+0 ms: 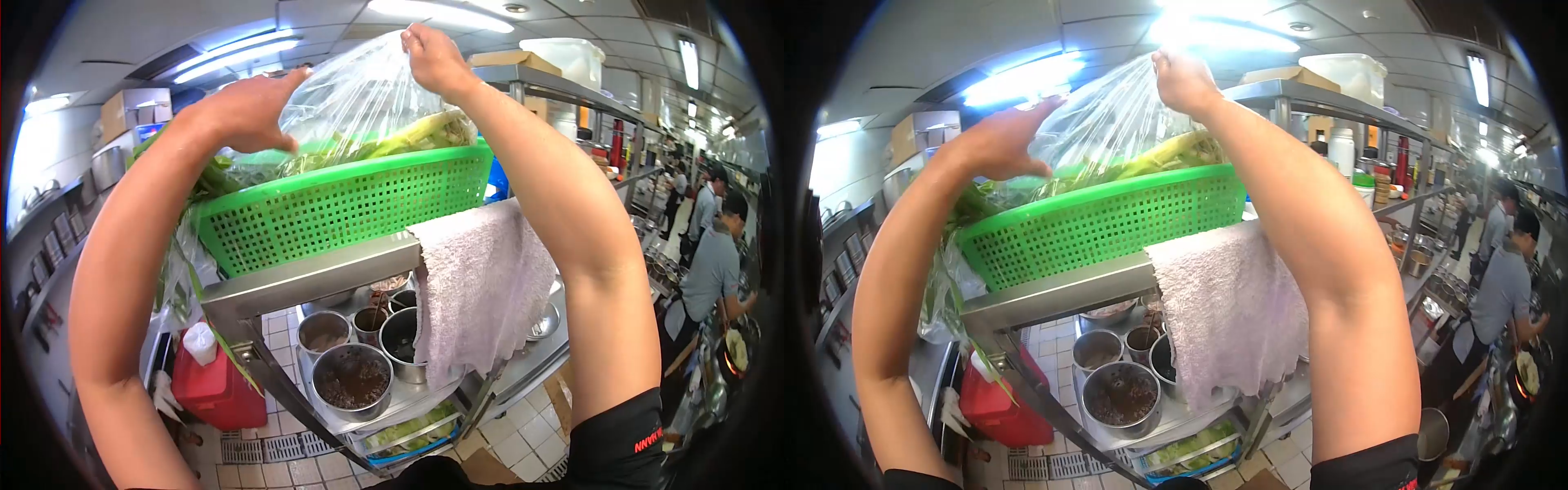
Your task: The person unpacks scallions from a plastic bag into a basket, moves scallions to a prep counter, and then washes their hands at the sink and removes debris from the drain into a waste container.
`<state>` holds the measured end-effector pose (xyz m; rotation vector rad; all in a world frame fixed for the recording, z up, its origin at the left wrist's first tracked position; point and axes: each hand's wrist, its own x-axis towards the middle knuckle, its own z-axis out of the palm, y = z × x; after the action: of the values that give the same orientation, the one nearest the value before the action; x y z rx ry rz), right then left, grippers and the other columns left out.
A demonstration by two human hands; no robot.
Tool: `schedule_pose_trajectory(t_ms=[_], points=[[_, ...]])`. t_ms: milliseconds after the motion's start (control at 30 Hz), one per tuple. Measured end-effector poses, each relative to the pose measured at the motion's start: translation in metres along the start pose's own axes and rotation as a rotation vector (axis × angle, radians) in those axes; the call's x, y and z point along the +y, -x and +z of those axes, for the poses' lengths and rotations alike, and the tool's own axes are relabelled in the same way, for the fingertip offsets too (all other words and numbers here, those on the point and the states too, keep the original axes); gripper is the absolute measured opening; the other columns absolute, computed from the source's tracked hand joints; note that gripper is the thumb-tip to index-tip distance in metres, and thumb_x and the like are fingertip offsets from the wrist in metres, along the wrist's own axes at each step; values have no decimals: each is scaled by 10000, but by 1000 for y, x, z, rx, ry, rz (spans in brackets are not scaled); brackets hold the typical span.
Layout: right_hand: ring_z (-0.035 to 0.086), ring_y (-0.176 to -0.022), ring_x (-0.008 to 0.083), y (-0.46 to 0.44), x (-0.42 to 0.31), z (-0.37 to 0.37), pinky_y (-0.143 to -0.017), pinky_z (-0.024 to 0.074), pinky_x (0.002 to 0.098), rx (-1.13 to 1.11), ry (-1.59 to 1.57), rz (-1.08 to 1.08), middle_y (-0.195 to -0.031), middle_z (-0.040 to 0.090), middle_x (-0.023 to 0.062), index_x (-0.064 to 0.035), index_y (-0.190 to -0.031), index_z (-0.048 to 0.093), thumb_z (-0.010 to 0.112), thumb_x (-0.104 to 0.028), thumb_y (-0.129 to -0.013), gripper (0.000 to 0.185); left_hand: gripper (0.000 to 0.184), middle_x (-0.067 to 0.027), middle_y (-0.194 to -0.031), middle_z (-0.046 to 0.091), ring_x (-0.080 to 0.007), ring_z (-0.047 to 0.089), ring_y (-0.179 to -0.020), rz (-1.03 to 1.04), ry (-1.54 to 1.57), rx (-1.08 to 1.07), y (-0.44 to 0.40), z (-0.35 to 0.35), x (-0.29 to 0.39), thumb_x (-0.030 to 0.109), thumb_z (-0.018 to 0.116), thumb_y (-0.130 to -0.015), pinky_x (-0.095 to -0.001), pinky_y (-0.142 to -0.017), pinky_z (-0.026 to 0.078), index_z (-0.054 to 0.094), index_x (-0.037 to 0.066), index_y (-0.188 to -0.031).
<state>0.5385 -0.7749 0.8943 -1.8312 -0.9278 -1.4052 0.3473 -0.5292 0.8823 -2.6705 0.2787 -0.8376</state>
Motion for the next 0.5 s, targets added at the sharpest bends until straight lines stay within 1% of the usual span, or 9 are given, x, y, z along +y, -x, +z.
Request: schedule_pose_trajectory(t_ms=[100, 133, 200, 233, 267, 333, 400, 433, 500], points=[[609, -826, 382, -6, 7, -4, -816, 500, 443, 45, 46, -106, -849, 674, 176, -23, -986, 643, 517, -338, -1063, 347, 419, -244, -1249, 670, -392, 644, -1148, 0, -74, 98, -25, 14, -39, 220, 672, -928, -484, -989, 506, 629, 18, -1294], [609, -826, 382, -8, 10, -7, -816, 500, 443, 49, 36, -111, -849, 674, 176, -23, -986, 643, 517, -338, -1063, 347, 419, -244, -1249, 670, -392, 644, -1148, -7, -83, 98, -31, 7, -47, 220, 672, -928, -484, -989, 506, 629, 18, -1294], [641, -879, 402, -10, 14, -12, -838, 510, 450, -32, 141, -140, -899, 703, 180, -33, -1036, 669, 522, -345, -1061, 346, 257, -233, -1061, 707, -399, 669, -1018, -93, 0, 199, -43, -4, -62, 189, 578, -964, -490, -876, 521, 699, 5, -1097], [675, -962, 377, -14, 7, -17, -848, 513, 466, -121, 174, -54, -1002, 728, 180, -27, -1051, 683, 548, -421, -1049, 417, 257, -233, -1061, 707, -399, 669, -1018, -106, -3, 198, -52, -8, -70, 189, 578, -964, -490, -876, 521, 699, 5, -1097], [675, -962, 377, -17, -4, -19, -848, 513, 466, -125, 162, -63, -1002, 728, 180, -27, -1051, 683, 548, -421, -1049, 417, 234, -215, -1097, 712, -406, 666, -1023, -115, -43, 288, -63, -11, -77, 155, 613, -936, -512, -868, 514, 701, 30, -1114], [666, -1113, 357, -13, -24, -17, -934, 512, 485, -102, 71, -149, -1218, 695, 212, -38, -1188, 673, 600, -550, -995, 552, 237, -197, -1133, 717, -413, 663, -1027, -134, -90, 365, -82, -14, -94, 121, 649, -909, -533, -861, 506, 704, 55, -1130], [626, -1204, 343, 3, -45, -1, -1047, 485, 480, 1, 162, -459, -1334, 619, 232, -72, -1375, 599, 676, -613, -923, 710, 186, -203, -955, 693, -403, 642, -909, -158, 27, 574, -105, -15, -112, 154, 598, -938, -500, -794, 506, 700, 48, -1053], [598, -1248, 370, 19, -72, -13, -1130, 439, 478, -260, 284, -464, -1383, 568, 250, -109, -1551, 403, 753, -563, -877, 885, 186, -203, -955, 693, -403, 642, -909, -165, 23, 570, -122, -11, -125, 154, 598, -938, -500, -794, 506, 700, 48, -1053], [597, -1245, 385, 24, -93, -10, -1102, 460, 490, -422, 369, -401, -1398, 556, 250, -114, -1562, 357, 777, -516, -867, 906, 184, -310, -1029, 680, -479, 655, -981, 10, -129, 827, -152, 3, -152, 205, 633, -932, -554, -815, 511, 695, 39, -979]])
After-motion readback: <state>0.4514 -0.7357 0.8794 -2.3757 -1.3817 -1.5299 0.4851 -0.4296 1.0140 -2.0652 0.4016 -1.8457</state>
